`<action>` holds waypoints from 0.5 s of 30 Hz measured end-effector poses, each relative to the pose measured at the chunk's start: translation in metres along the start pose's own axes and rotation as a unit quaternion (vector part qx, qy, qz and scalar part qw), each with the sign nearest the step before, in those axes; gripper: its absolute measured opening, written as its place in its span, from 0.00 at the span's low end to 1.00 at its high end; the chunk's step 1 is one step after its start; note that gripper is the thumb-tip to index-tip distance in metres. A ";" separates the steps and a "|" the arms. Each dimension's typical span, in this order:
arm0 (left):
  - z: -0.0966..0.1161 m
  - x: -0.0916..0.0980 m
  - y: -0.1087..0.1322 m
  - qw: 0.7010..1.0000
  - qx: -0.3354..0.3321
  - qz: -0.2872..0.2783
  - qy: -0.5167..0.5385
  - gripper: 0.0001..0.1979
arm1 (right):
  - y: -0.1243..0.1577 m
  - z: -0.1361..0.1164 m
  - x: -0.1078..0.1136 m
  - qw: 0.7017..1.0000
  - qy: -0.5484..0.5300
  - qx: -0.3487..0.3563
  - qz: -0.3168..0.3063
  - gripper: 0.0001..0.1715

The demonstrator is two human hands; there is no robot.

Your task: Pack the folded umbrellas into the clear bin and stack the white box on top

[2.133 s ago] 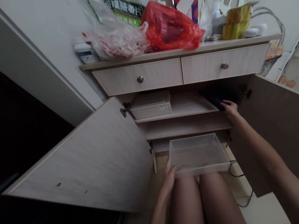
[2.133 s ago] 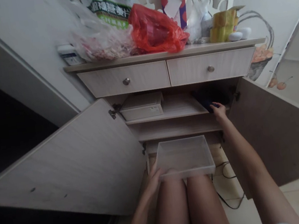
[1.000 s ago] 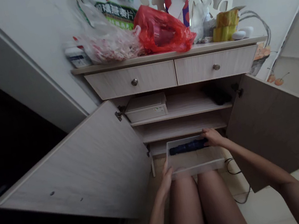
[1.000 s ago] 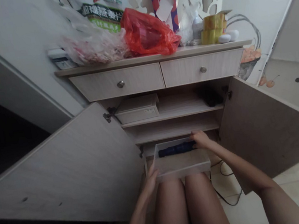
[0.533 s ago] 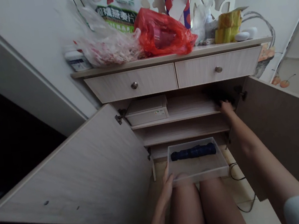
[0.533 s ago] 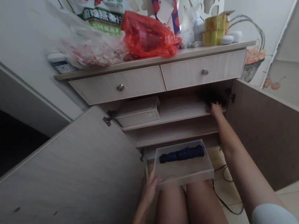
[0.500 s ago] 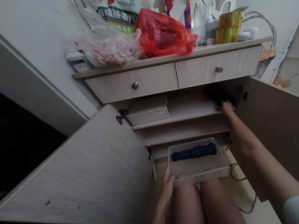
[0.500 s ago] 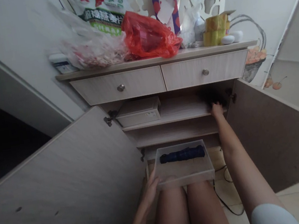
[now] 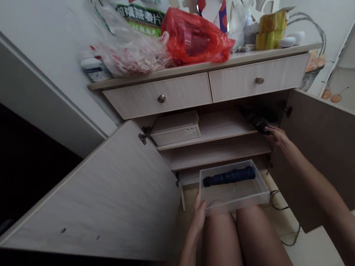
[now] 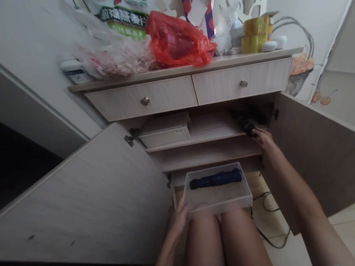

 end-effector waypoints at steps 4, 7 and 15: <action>-0.002 -0.001 0.000 1.000 0.009 0.005 0.002 0.36 | 0.051 0.010 0.028 0.992 -0.002 -0.031 -0.124 0.14; -0.003 -0.001 -0.001 1.000 0.008 0.002 0.004 0.38 | 0.088 0.017 0.041 0.973 0.059 -0.052 -0.215 0.21; -0.001 -0.002 -0.001 1.000 -0.020 -0.008 0.008 0.35 | 0.137 0.034 0.024 0.882 0.266 -0.066 -0.383 0.35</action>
Point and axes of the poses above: each hand's wrist, its own y-axis away from the middle knuckle, its own x-axis out of the back of the hand, z = x × y, the point moved 3 cm from there along -y, towards the middle knuckle, and after that the axes turned 6 degrees about -x, right-handed, at the moved point
